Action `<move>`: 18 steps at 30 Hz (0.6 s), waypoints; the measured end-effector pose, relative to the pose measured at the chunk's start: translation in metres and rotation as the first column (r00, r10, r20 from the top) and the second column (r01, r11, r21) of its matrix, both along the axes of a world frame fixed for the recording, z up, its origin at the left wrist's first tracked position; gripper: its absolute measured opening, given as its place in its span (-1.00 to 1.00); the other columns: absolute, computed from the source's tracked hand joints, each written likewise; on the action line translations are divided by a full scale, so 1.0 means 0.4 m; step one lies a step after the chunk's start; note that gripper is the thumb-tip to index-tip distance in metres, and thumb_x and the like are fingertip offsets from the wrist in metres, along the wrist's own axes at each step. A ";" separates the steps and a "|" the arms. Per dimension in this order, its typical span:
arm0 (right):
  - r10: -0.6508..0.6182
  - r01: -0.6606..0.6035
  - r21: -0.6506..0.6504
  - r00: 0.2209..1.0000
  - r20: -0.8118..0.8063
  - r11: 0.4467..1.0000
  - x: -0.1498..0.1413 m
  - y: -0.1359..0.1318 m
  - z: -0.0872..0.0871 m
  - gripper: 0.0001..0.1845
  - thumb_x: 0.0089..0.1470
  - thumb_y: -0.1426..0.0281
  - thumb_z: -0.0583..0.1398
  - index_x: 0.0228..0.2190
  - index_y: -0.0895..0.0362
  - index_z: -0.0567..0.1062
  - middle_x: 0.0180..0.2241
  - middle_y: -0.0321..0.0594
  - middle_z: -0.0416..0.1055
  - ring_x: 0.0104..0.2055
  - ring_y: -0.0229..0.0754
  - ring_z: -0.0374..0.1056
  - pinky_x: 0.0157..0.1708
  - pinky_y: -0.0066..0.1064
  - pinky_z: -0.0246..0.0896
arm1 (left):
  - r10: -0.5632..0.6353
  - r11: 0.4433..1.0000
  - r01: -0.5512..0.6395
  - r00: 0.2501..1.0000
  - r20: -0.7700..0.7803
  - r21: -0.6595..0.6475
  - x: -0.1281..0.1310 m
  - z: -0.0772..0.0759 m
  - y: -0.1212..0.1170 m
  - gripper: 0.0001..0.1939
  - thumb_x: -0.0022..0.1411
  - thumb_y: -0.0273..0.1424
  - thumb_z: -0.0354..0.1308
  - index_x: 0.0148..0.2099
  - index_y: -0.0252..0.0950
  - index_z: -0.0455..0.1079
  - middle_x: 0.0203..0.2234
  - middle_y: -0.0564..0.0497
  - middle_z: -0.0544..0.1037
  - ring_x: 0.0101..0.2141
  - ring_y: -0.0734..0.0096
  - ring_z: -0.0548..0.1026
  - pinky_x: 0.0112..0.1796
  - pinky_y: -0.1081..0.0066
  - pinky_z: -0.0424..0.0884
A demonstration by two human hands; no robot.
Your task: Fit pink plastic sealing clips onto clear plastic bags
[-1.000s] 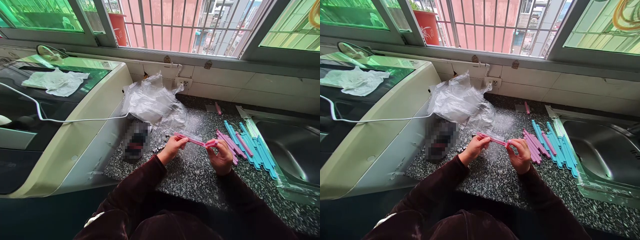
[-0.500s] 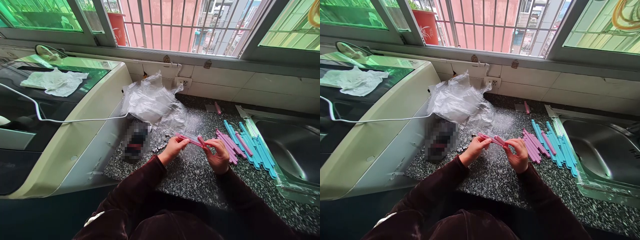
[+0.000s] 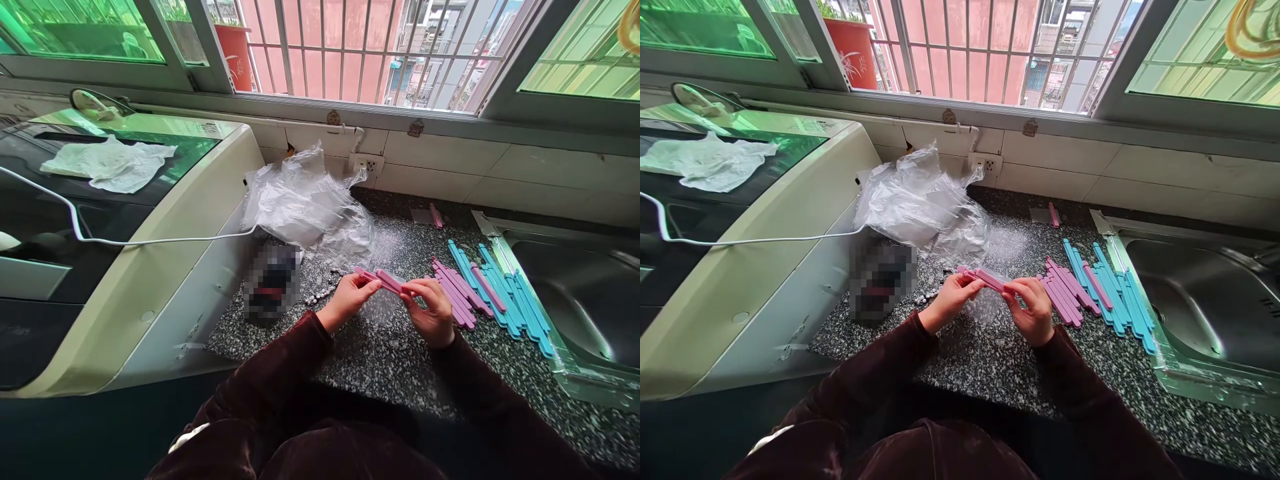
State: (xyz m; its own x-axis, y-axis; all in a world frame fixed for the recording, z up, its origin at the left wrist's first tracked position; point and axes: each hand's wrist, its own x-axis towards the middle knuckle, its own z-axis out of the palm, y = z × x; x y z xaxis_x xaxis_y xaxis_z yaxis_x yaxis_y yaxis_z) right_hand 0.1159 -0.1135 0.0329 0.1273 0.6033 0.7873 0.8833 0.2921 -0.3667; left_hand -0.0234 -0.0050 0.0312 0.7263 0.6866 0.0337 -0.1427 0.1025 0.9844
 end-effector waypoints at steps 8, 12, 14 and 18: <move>0.023 -0.025 -0.046 0.998 -0.060 0.999 0.000 0.000 -0.010 -0.86 0.00 0.48 0.19 -0.31 0.08 0.46 -0.39 -0.20 0.40 -0.34 -0.20 0.36 -0.37 -0.32 0.33 | 0.013 1.000 -0.012 0.999 -0.045 0.021 -0.005 0.016 -0.001 -0.50 -0.14 0.03 0.18 -0.63 -0.35 0.25 -0.74 0.18 0.17 -0.62 0.62 0.09 -0.52 0.47 0.03; 0.006 -0.011 -0.079 0.998 -0.065 0.997 -0.001 0.001 -0.008 -0.89 0.02 0.45 0.18 -0.33 0.09 0.46 -0.40 -0.19 0.41 -0.35 -0.20 0.36 -0.37 -0.32 0.34 | -0.001 0.998 0.005 0.998 -0.067 0.060 -0.008 0.017 0.002 -0.49 -0.10 0.04 0.15 -0.62 -0.36 0.27 -0.74 0.17 0.16 -0.61 0.61 0.09 -0.52 0.47 0.03; 0.007 -0.014 -0.089 0.998 -0.070 0.996 -0.003 0.002 -0.006 -0.89 0.02 0.45 0.17 -0.33 0.09 0.46 -0.40 -0.19 0.41 -0.34 -0.21 0.36 -0.37 -0.33 0.35 | -0.009 0.997 0.014 0.997 -0.071 0.071 -0.007 0.016 0.003 -0.49 -0.08 0.04 0.14 -0.61 -0.36 0.28 -0.74 0.17 0.17 -0.61 0.61 0.09 -0.52 0.48 0.03; 0.028 -0.035 -0.093 0.997 -0.075 0.995 -0.005 0.004 -0.006 -0.88 0.02 0.48 0.18 -0.33 0.10 0.46 -0.40 -0.19 0.40 -0.34 -0.21 0.36 -0.36 -0.34 0.35 | -0.038 0.997 0.043 0.996 -0.079 0.056 -0.006 0.010 0.007 -0.49 -0.08 0.04 0.14 -0.55 -0.39 0.33 -0.73 0.16 0.18 -0.62 0.62 0.08 -0.54 0.48 0.00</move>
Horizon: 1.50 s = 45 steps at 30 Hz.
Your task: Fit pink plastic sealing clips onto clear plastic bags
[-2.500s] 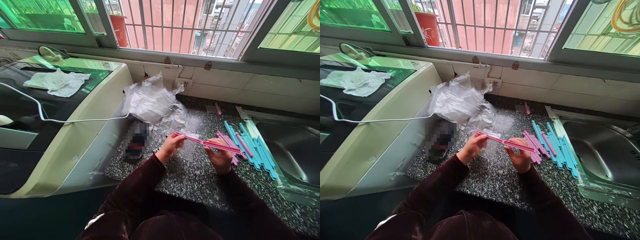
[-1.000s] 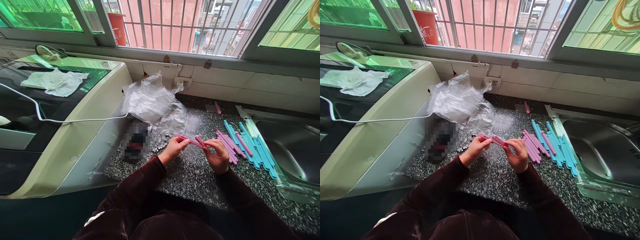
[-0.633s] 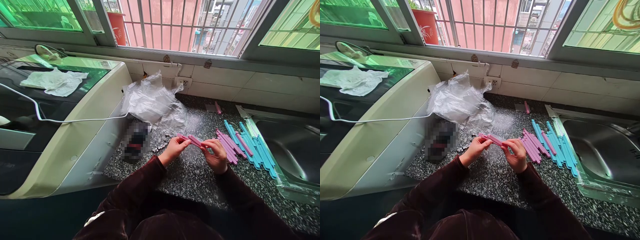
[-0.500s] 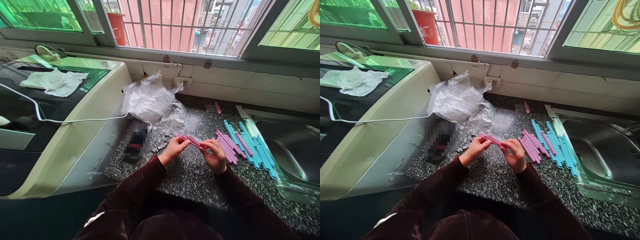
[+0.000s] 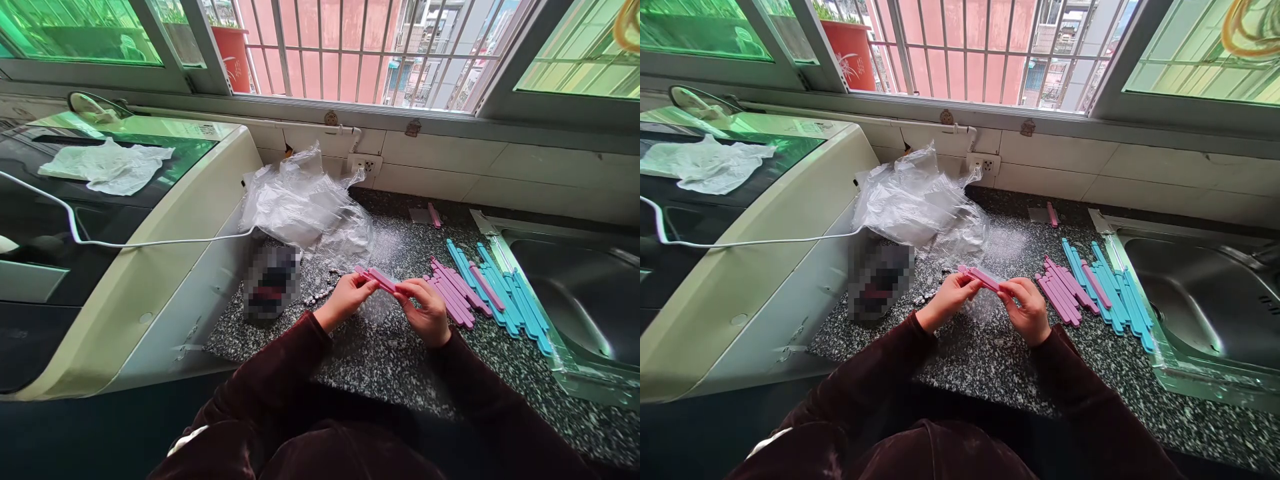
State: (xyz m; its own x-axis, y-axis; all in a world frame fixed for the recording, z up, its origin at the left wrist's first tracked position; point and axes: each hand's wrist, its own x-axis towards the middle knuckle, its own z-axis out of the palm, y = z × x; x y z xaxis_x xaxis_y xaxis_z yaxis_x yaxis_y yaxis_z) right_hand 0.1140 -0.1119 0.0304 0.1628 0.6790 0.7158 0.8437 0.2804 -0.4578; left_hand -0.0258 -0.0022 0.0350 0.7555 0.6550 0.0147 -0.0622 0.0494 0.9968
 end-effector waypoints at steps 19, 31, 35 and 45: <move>-0.013 0.012 -0.063 1.000 -0.010 0.998 0.002 0.003 -0.011 -0.89 0.04 0.45 0.16 -0.34 0.09 0.47 -0.41 -0.19 0.41 -0.34 -0.20 0.35 -0.35 -0.32 0.35 | -0.090 0.994 0.091 0.996 0.024 -0.063 -0.006 0.010 0.008 -0.68 -0.08 -0.21 0.23 -0.37 -0.38 0.44 -0.62 0.08 0.36 -0.52 0.52 0.26 -0.44 0.47 0.15; -0.021 0.028 -0.032 0.984 0.177 0.999 0.003 0.004 -0.015 -0.83 0.04 0.48 0.15 -0.27 0.09 0.46 -0.40 -0.17 0.40 -0.35 -0.20 0.33 -0.38 -0.32 0.34 | 0.116 0.993 -0.115 0.993 -0.028 0.031 -0.006 0.007 0.007 -0.52 -0.06 0.02 0.11 -0.58 -0.34 0.22 -0.70 0.16 0.15 -0.60 0.61 0.08 -0.54 0.48 0.02; -0.006 0.015 -0.048 0.984 0.177 0.999 -0.001 0.001 -0.016 -0.83 0.03 0.46 0.16 -0.27 0.08 0.47 -0.40 -0.18 0.39 -0.35 -0.19 0.33 -0.36 -0.32 0.34 | 0.193 0.981 -0.192 0.981 -0.025 0.039 -0.007 0.005 0.010 -0.53 -0.06 0.00 0.13 -0.61 -0.32 0.17 -0.71 0.18 0.12 -0.61 0.61 0.05 -0.55 0.48 0.01; 0.043 -0.267 -0.416 0.880 -0.474 0.869 0.014 -0.003 0.010 -0.58 -0.01 0.10 0.15 -0.23 0.17 0.42 -0.35 -0.16 0.43 -0.34 -0.18 0.36 -0.42 -0.37 0.32 | -0.047 0.985 0.048 0.999 -0.007 0.163 -0.027 0.035 0.031 -0.70 0.00 -0.17 0.14 -0.49 -0.35 0.35 -0.62 0.10 0.32 -0.53 0.53 0.23 -0.45 0.48 0.14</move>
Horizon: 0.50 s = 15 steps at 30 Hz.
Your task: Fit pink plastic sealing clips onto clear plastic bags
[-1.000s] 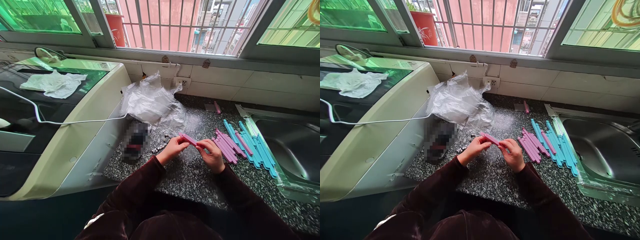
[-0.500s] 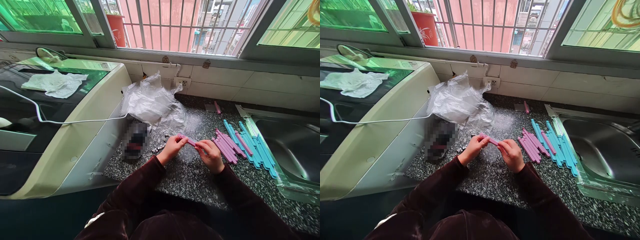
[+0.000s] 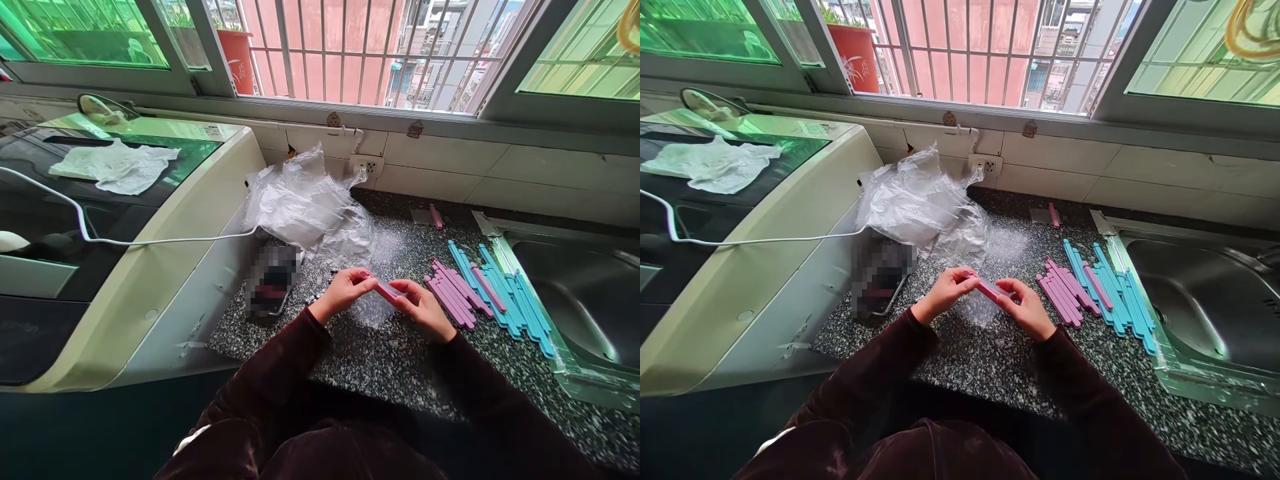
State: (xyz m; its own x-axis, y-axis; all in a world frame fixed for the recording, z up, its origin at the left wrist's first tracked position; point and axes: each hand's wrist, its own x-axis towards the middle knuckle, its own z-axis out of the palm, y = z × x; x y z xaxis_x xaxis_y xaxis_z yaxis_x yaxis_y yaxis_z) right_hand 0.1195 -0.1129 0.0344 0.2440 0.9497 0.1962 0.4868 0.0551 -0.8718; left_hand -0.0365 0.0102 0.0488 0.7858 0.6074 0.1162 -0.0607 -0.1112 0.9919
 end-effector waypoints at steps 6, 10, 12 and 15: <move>-0.006 0.006 -0.062 1.000 0.001 0.998 -0.017 -0.002 0.019 -0.68 -0.05 0.16 0.19 -0.54 0.18 0.43 -0.58 -0.30 0.33 -0.52 -0.30 0.23 -0.49 -0.44 0.19 | 0.019 0.997 -0.018 1.000 -0.015 0.070 0.004 -0.007 0.000 -0.74 0.01 -0.23 0.15 -0.48 -0.37 0.36 -0.58 0.06 0.35 -0.52 0.52 0.25 -0.46 0.48 0.17; -0.038 0.039 -0.046 0.999 0.006 0.998 -0.020 -0.001 0.014 -0.69 -0.06 0.16 0.19 -0.54 0.18 0.43 -0.58 -0.30 0.32 -0.51 -0.29 0.21 -0.49 -0.44 0.17 | 0.069 0.994 -0.070 0.997 0.020 0.088 0.007 -0.015 0.002 -0.74 0.01 -0.24 0.16 -0.48 -0.37 0.36 -0.57 0.06 0.34 -0.52 0.53 0.24 -0.47 0.49 0.17; -0.052 0.052 -0.051 0.999 0.010 0.997 -0.020 -0.002 0.012 -0.70 -0.06 0.16 0.19 -0.54 0.17 0.43 -0.58 -0.29 0.32 -0.51 -0.29 0.21 -0.48 -0.44 0.16 | 0.072 0.993 -0.074 0.997 0.026 0.096 0.007 -0.017 0.003 -0.73 0.03 -0.23 0.15 -0.48 -0.37 0.37 -0.57 0.05 0.34 -0.51 0.53 0.25 -0.46 0.48 0.17; -0.068 0.068 -0.064 0.998 0.006 0.996 -0.021 -0.002 0.013 -0.70 -0.07 0.16 0.19 -0.54 0.17 0.43 -0.57 -0.29 0.32 -0.49 -0.29 0.21 -0.46 -0.44 0.16 | 0.065 0.992 -0.068 0.998 0.028 0.110 0.007 -0.019 0.004 -0.71 0.03 -0.21 0.15 -0.47 -0.37 0.38 -0.56 0.05 0.35 -0.50 0.53 0.26 -0.45 0.48 0.18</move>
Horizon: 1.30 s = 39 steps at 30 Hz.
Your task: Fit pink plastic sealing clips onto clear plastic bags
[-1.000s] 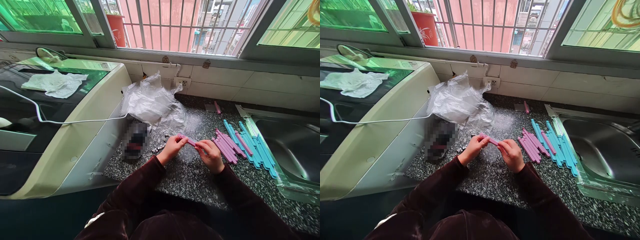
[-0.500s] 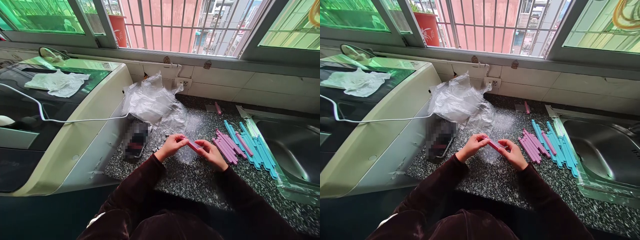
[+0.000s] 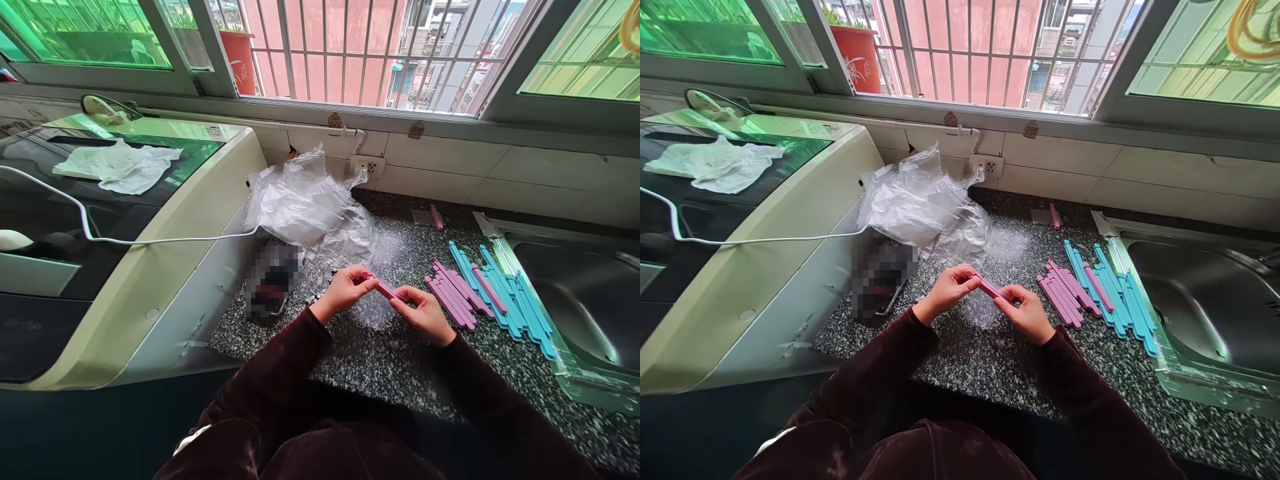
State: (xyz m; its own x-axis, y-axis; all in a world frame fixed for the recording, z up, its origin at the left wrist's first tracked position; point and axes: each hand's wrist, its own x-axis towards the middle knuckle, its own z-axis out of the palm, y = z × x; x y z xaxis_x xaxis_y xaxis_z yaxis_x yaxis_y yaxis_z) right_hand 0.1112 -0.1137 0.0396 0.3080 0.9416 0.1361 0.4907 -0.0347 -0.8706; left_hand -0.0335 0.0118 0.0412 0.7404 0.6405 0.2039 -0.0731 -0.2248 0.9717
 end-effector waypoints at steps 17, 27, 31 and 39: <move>-0.017 0.017 0.000 1.000 0.003 1.000 -0.002 0.001 0.003 -0.74 -0.07 0.20 0.19 -0.54 0.16 0.42 -0.57 -0.29 0.30 -0.50 -0.29 0.20 -0.47 -0.45 0.15 | 0.005 0.998 -0.008 0.998 0.057 0.057 0.000 -0.004 -0.001 -0.69 0.07 -0.22 0.15 -0.50 -0.39 0.40 -0.58 0.04 0.36 -0.51 0.53 0.29 -0.46 0.49 0.20; -0.022 0.022 0.005 1.000 0.001 1.000 -0.001 0.002 0.001 -0.73 -0.08 0.19 0.19 -0.54 0.16 0.41 -0.57 -0.30 0.29 -0.50 -0.29 0.19 -0.48 -0.45 0.14 | 0.012 0.994 -0.021 0.997 0.080 0.107 0.001 -0.005 -0.002 -0.69 0.09 -0.22 0.14 -0.51 -0.38 0.41 -0.59 0.03 0.38 -0.51 0.52 0.31 -0.45 0.48 0.22; -0.022 0.022 0.004 1.000 -0.003 1.000 -0.001 0.002 0.001 -0.73 -0.08 0.18 0.19 -0.54 0.16 0.41 -0.57 -0.31 0.28 -0.50 -0.29 0.18 -0.48 -0.45 0.13 | 0.012 0.994 -0.020 0.997 0.075 0.104 0.002 -0.002 -0.003 -0.68 0.09 -0.20 0.13 -0.52 -0.37 0.41 -0.59 0.03 0.38 -0.51 0.52 0.30 -0.45 0.47 0.22; -0.021 0.021 0.005 1.000 -0.009 1.000 -0.001 0.001 0.001 -0.72 -0.07 0.18 0.19 -0.54 0.16 0.41 -0.57 -0.31 0.28 -0.51 -0.29 0.18 -0.49 -0.45 0.12 | 0.013 0.999 -0.013 1.000 -0.005 -0.038 0.004 -0.003 -0.002 -0.64 0.01 -0.14 0.16 -0.52 -0.38 0.37 -0.63 0.09 0.32 -0.55 0.56 0.23 -0.49 0.49 0.16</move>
State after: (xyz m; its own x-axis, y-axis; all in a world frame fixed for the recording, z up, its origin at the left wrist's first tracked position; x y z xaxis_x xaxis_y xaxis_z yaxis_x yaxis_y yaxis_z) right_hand 0.1108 -0.1135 0.0399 0.3292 0.9341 0.1380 0.4823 -0.0407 -0.8751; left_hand -0.0320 0.0111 0.0401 0.7327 0.6574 0.1760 -0.0659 -0.1889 0.9798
